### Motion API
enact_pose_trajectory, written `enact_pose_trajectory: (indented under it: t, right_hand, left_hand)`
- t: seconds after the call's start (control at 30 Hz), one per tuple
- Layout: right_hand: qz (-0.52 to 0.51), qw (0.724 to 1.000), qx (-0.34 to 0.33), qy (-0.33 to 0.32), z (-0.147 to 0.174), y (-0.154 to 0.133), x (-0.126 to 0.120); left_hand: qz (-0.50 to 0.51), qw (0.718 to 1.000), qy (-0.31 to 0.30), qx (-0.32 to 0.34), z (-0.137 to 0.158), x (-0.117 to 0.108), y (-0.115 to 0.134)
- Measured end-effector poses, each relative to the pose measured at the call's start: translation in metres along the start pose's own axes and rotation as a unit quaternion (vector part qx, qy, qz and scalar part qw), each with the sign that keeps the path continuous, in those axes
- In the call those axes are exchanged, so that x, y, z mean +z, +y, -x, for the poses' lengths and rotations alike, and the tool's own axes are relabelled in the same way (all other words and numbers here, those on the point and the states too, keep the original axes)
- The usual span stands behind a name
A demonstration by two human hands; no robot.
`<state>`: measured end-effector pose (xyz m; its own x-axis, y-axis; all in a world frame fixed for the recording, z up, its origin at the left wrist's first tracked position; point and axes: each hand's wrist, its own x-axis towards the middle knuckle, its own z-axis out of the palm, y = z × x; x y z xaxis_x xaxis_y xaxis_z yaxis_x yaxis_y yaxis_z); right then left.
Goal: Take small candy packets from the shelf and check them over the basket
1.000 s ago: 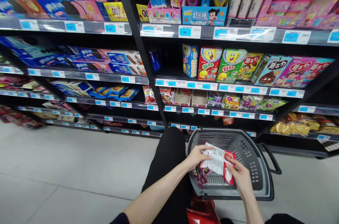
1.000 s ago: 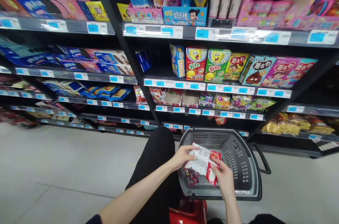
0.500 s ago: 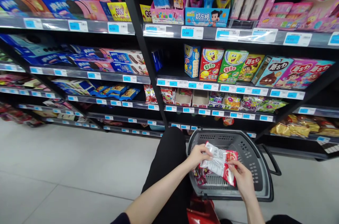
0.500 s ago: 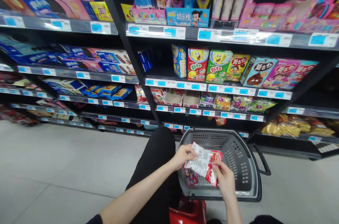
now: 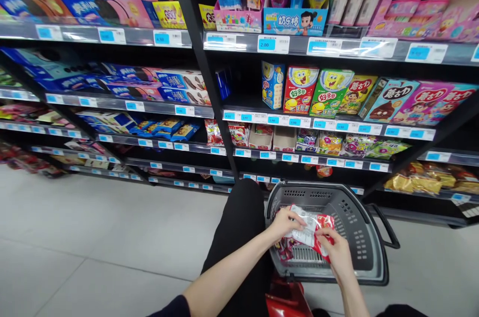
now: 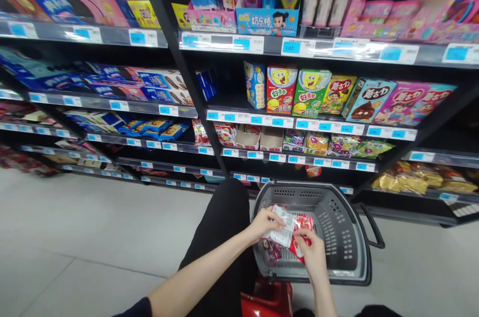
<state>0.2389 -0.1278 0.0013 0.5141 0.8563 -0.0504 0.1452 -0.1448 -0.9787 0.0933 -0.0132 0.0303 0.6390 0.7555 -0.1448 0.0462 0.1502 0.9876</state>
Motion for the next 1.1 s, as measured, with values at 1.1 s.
enact_pose_trajectory:
  t: [1.1]
  right_hand:
    - [0.097,0.984,-0.07,0.13,0.01,-0.026,-0.004]
  left_hand:
    - [0.359,0.851,-0.228,-0.308,0.013,-0.019,-0.003]
